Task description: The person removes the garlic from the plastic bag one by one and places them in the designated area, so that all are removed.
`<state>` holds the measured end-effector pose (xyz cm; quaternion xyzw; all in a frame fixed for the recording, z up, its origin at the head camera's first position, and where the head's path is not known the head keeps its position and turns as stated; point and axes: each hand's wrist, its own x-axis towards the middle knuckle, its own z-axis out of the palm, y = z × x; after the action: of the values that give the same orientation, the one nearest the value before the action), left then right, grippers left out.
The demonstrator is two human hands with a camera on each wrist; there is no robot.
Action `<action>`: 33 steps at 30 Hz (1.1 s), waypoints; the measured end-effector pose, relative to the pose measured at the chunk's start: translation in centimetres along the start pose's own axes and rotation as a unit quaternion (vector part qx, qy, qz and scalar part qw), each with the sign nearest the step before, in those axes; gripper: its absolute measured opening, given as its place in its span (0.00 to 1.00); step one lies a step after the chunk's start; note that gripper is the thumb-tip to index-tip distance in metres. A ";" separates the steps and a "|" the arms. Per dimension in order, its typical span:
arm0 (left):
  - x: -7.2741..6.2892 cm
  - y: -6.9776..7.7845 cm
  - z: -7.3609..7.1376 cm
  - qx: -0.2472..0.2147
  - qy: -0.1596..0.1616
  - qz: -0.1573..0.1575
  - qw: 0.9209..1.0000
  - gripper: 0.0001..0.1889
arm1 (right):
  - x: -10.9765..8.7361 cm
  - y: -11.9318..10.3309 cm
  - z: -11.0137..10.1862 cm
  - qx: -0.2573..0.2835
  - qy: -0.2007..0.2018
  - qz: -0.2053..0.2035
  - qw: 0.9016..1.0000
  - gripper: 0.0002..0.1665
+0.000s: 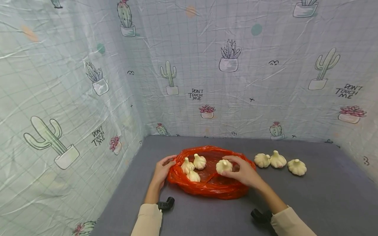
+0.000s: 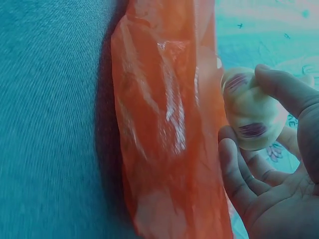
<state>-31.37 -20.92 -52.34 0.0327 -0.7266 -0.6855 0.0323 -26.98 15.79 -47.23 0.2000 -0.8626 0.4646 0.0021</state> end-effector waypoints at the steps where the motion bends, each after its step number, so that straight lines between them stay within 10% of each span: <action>1: 0.0 0.0 0.0 -0.001 0.000 0.000 1.000 0.17 | -0.2 0.0 -0.2 0.004 0.001 0.000 1.000 0.37; 33: -0.3 0.2 0.1 0.002 0.005 -0.003 1.000 0.16 | -5.0 2.2 -5.6 -0.005 0.032 0.001 0.999 0.36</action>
<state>-31.09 -20.73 -52.10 0.0386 -0.7279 -0.6838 0.0334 -24.20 23.09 -46.78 0.1842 -0.8645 0.4667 0.0307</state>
